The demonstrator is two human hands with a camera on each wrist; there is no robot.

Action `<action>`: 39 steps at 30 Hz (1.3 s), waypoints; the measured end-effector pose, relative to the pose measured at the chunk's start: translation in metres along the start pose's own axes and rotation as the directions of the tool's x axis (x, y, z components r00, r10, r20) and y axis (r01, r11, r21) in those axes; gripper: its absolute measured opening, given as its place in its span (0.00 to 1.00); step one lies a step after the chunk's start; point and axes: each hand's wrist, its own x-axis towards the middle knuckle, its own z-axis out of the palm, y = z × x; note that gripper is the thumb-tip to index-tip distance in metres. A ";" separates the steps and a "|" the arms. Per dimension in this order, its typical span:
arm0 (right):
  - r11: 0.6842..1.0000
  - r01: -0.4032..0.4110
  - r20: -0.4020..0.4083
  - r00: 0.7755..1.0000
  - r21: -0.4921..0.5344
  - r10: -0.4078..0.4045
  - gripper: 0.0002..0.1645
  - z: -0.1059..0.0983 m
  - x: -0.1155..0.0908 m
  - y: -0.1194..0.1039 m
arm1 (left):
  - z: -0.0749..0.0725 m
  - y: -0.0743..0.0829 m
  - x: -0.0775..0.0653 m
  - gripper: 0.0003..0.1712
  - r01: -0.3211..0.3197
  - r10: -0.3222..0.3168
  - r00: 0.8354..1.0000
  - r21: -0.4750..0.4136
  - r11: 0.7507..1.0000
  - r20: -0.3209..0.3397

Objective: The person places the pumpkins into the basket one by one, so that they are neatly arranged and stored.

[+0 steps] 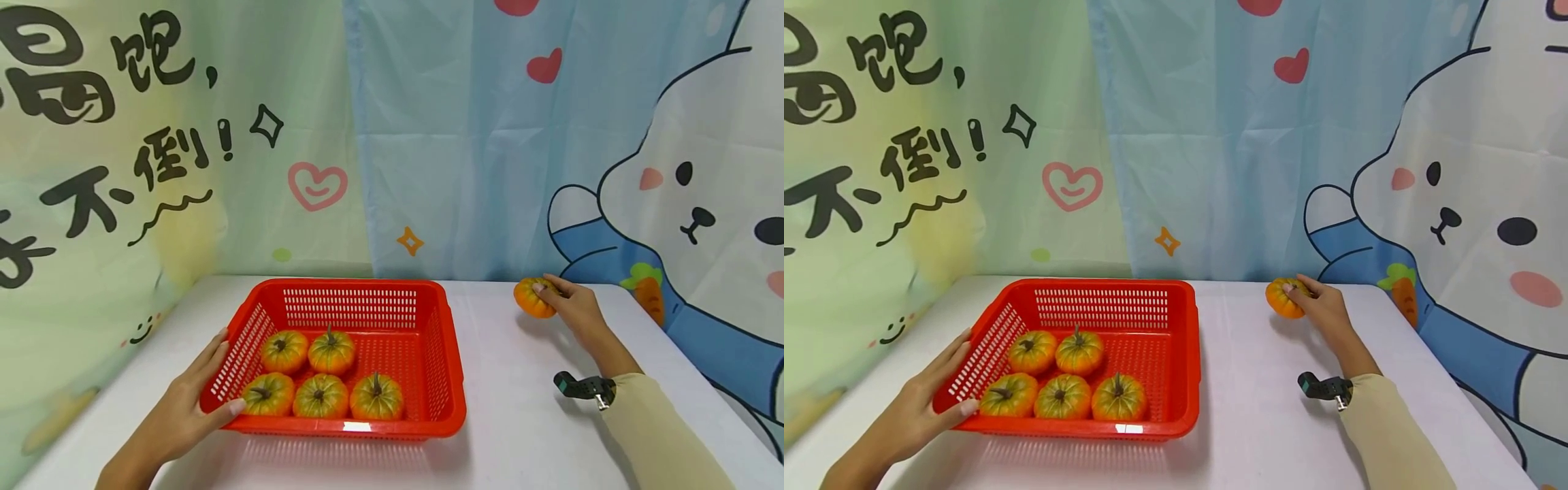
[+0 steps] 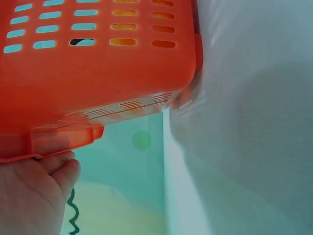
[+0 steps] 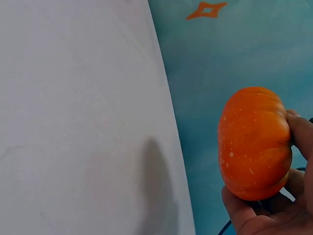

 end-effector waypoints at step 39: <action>0.925 0.377 0.247 0.892 0.058 -0.379 0.34 0.057 -0.037 -0.108 | 0.000 0.002 0.000 0.50 -0.015 0.015 1.000 -0.004 1.000 -0.005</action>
